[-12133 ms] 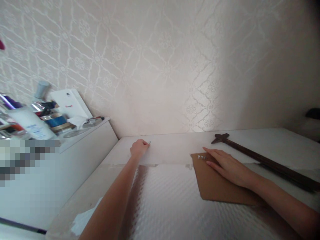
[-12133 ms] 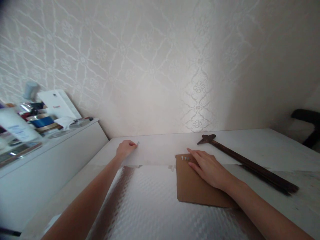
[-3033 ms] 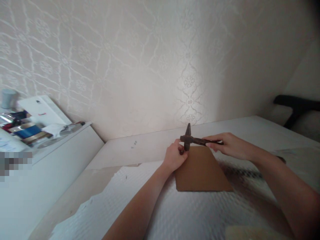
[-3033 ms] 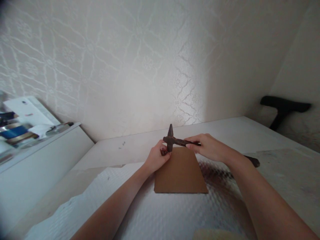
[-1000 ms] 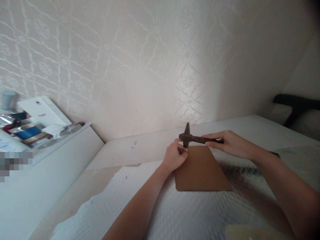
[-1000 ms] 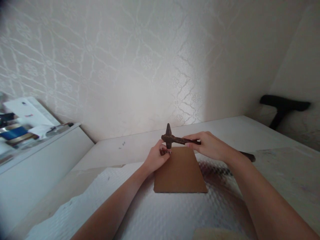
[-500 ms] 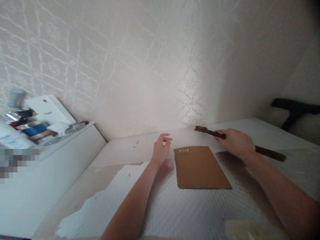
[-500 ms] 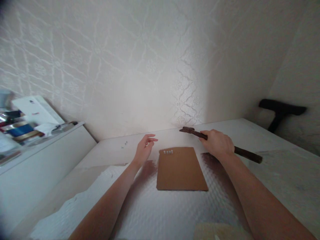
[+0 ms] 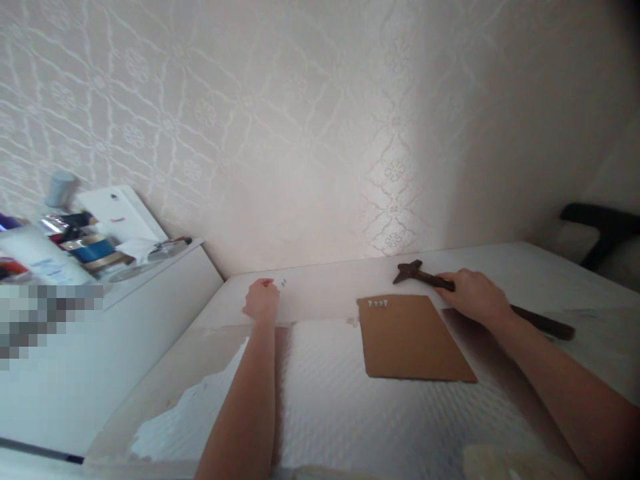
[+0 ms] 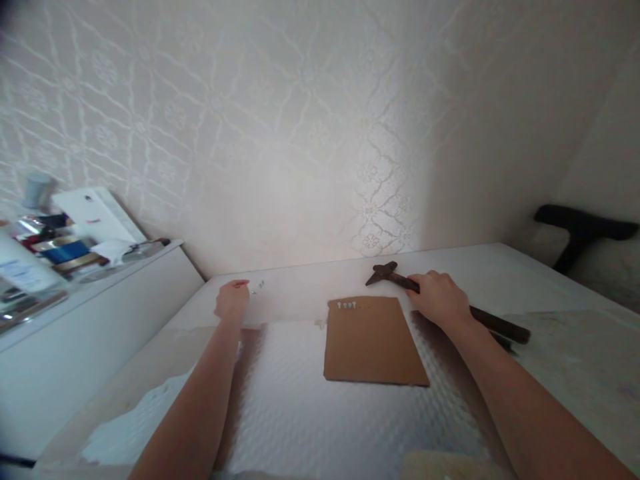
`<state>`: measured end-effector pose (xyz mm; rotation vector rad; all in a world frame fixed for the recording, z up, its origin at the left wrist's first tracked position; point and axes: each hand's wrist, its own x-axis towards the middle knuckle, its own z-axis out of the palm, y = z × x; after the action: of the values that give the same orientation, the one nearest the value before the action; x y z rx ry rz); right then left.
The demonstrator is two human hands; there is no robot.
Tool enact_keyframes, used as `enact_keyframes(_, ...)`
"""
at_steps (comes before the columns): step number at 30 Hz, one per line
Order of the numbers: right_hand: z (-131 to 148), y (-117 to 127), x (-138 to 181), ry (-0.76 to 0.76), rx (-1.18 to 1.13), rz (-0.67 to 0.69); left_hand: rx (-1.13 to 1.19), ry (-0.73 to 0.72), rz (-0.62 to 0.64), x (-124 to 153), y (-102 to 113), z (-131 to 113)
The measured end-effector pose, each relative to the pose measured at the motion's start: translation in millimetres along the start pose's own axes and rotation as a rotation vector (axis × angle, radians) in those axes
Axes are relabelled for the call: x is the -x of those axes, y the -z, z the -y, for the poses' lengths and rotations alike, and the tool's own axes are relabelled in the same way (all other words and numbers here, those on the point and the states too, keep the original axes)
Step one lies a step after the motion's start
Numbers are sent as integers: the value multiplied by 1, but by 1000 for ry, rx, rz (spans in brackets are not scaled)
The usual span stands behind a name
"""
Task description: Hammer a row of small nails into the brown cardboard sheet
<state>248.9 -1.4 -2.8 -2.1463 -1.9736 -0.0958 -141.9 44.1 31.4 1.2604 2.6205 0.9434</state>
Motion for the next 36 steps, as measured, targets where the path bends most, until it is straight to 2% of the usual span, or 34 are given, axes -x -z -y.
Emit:
enact_keyframes(3,0,-1,0,52,18,4,-42,36,33,-7,-3,6)
enact_keyframes(7,10,2,4,69,92,-172,-91,41,54,-9,-8,8)
enact_keyframes(11,30,6,11,258,-26,-268,-178,20,69,-6,-11,8)
enact_keyframes(14,43,4,15,400,-105,-259,-181,19,80,-4,-11,8)
enact_keyframes(18,52,0,19,483,-150,-216,-201,8,84,-1,-11,5)
enact_keyframes(28,53,-1,19,507,-178,-187,-266,-102,86,-1,-23,2)
enact_keyframes(36,53,-2,20,523,-204,-143,-200,-60,185,1,-12,2)
